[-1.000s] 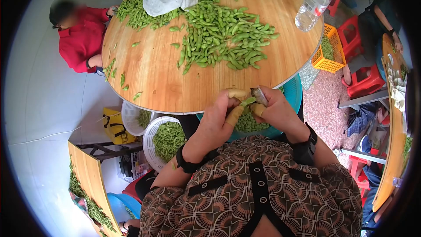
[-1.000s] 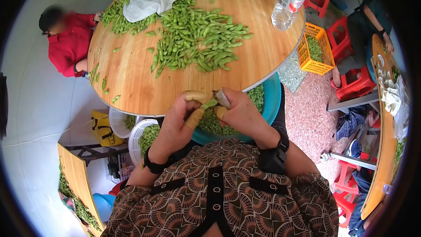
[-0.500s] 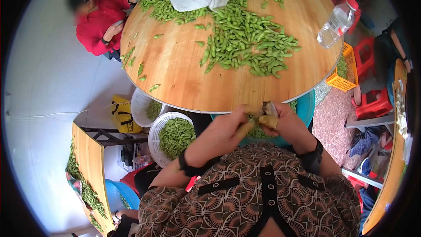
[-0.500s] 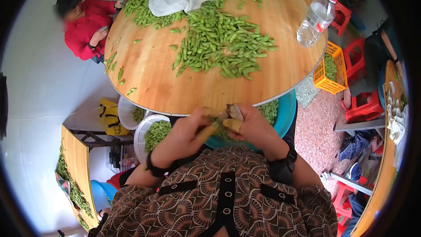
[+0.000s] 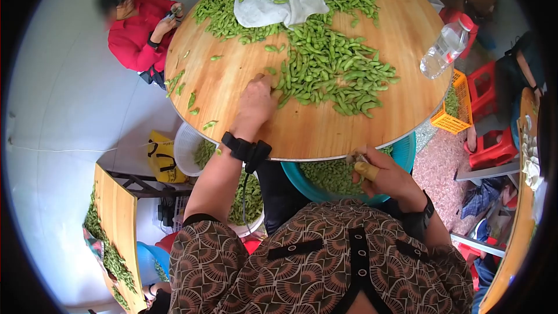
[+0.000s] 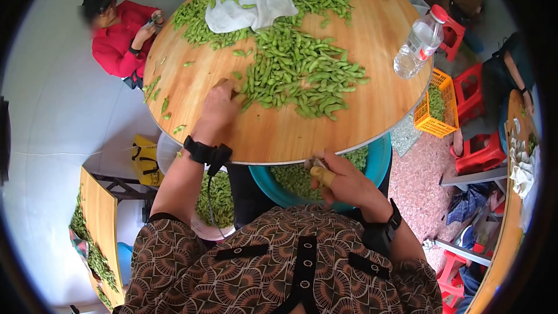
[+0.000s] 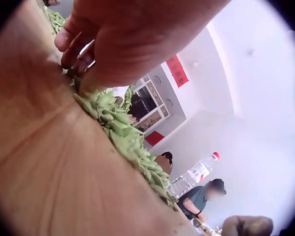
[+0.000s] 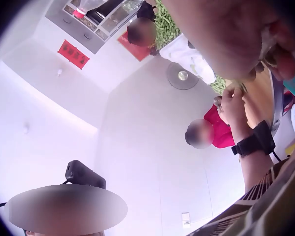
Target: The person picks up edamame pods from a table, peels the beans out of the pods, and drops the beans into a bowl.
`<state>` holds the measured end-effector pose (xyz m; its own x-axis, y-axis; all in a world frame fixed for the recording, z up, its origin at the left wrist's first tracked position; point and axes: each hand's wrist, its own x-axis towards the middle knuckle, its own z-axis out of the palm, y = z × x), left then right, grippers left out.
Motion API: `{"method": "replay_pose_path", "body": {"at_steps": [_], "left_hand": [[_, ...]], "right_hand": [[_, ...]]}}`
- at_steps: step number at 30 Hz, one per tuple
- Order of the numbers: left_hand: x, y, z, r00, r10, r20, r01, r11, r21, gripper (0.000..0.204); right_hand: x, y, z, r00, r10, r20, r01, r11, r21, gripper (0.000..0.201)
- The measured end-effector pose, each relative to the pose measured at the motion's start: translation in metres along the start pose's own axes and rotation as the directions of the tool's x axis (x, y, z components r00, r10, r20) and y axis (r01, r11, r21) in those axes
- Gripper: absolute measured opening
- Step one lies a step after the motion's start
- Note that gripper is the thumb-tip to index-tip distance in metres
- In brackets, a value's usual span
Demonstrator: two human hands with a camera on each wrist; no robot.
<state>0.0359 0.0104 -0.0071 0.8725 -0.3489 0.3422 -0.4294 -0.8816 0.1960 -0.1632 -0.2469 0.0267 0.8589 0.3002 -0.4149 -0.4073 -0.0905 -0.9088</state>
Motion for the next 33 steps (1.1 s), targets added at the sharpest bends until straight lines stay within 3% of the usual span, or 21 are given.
{"method": "replay_pose_path", "body": {"at_steps": [3, 5, 6, 8, 12, 17, 22, 25, 27, 28, 30, 31, 32, 33], "left_hand": [[-0.004, 0.003, -0.007, 0.998, 0.013, -0.066, -0.019, 0.995, -0.095, 0.022], [-0.015, 0.024, -0.029, 0.994, -0.074, -0.081, 0.056, 0.978, -0.201, 0.018], [-0.023, 0.035, -0.037, 0.995, -0.07, -0.07, 0.054, 0.978, -0.203, 0.018], [-0.037, 0.057, -0.047, 0.995, 0.063, -0.082, -0.1, 0.802, -0.589, 0.021], [-0.067, 0.093, -0.044, 0.991, 0.119, 0.066, -0.018, 0.595, -0.804, 0.029], [-0.081, 0.115, -0.035, 0.976, 0.206, 0.075, -0.056, 0.565, -0.823, 0.031], [-0.082, 0.126, -0.035, 0.973, 0.223, 0.063, -0.069, 0.539, -0.84, 0.033], [-0.082, 0.129, -0.042, 0.965, 0.261, -0.002, -0.157, 0.576, -0.802, 0.035], [-0.087, 0.133, -0.058, 0.916, 0.398, -0.039, -0.368, 0.8, -0.473, 0.035], [-0.089, 0.133, -0.057, 0.916, 0.398, -0.036, -0.367, 0.802, -0.472, 0.035], [-0.092, 0.131, -0.051, 0.914, 0.393, -0.102, -0.365, 0.684, -0.632, 0.036], [-0.094, 0.128, -0.047, 0.913, 0.395, -0.1, -0.364, 0.684, -0.632, 0.036], [-0.096, 0.123, -0.041, 0.946, 0.323, 0.029, -0.162, 0.547, -0.821, 0.036], [-0.095, 0.116, -0.035, 0.945, 0.281, 0.17, 0.059, 0.364, -0.93, 0.035]], "right_hand": [[0.003, 0.0, 0.0, 0.997, -0.053, -0.047, 0.053, 0.999, -0.003, 0.018], [0.012, 0.01, -0.002, 0.98, -0.198, -0.021, 0.199, 0.978, 0.061, 0.018], [0.013, 0.006, 0.001, 0.981, -0.192, -0.026, 0.193, 0.979, 0.068, 0.018], [0.018, -0.01, 0.008, 0.968, -0.236, -0.079, 0.245, 0.961, 0.131, 0.016], [0.027, -0.006, 0.007, 0.956, -0.282, -0.077, 0.29, 0.951, 0.106, 0.019], [0.01, -0.01, 0.006, 0.973, -0.217, -0.072, 0.229, 0.923, 0.309, 0.03], [0.006, -0.007, 0.003, 0.972, -0.216, -0.092, 0.235, 0.92, 0.315, 0.031], [0.006, -0.006, 0.003, 0.966, -0.231, -0.117, 0.256, 0.923, 0.288, 0.03], [0.007, -0.003, 0.004, 0.961, -0.243, -0.133, 0.27, 0.926, 0.263, 0.028], [0.006, 0.001, 0.003, 0.962, -0.265, -0.074, 0.274, 0.899, 0.342, 0.026], [0.007, 0.003, 0.0, 0.957, -0.29, -0.017, 0.271, 0.866, 0.42, 0.024], [0.008, 0.002, -0.004, 0.965, -0.243, 0.102, 0.134, 0.786, 0.604, 0.022], [0.008, 0.002, -0.004, 0.949, -0.217, 0.229, -0.028, 0.666, 0.745, 0.021], [0.009, 0.004, -0.003, 0.949, -0.217, 0.229, -0.028, 0.666, 0.746, 0.021]]}}
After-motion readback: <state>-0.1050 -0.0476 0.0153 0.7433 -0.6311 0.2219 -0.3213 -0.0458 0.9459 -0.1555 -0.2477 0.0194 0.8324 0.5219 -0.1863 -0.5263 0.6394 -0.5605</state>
